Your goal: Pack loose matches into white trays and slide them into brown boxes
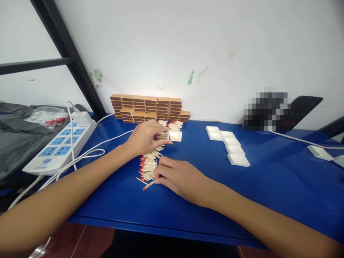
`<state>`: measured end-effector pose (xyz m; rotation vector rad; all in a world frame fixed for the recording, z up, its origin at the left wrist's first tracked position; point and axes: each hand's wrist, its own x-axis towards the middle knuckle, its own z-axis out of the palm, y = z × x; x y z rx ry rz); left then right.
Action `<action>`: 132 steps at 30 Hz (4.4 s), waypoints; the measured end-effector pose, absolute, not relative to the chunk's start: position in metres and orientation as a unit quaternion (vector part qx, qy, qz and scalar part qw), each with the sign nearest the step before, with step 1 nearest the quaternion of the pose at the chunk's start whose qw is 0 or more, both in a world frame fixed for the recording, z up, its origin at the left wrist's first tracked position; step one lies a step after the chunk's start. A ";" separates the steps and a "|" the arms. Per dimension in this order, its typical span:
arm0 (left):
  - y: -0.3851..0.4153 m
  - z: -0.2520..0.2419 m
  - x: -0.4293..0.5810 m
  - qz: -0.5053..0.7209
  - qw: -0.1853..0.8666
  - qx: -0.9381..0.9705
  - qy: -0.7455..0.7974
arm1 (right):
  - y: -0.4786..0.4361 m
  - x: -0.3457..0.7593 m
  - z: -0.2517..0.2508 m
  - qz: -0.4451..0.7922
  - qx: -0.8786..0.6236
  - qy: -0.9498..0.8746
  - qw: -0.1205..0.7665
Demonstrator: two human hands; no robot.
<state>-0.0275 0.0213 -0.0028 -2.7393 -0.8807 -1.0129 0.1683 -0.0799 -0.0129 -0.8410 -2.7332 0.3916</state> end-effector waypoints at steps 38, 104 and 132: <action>0.021 -0.004 -0.025 -0.345 0.025 -0.895 -0.280 | -0.020 0.217 -0.010 -0.069 -0.403 -0.848 0.336; 0.022 -0.005 -0.028 -0.331 0.034 -0.898 -0.289 | -0.077 0.177 0.001 0.208 -0.309 -0.918 0.134; 0.021 -0.004 -0.026 -0.354 0.012 -0.889 -0.289 | -0.061 0.183 -0.006 0.133 -0.381 -0.829 0.388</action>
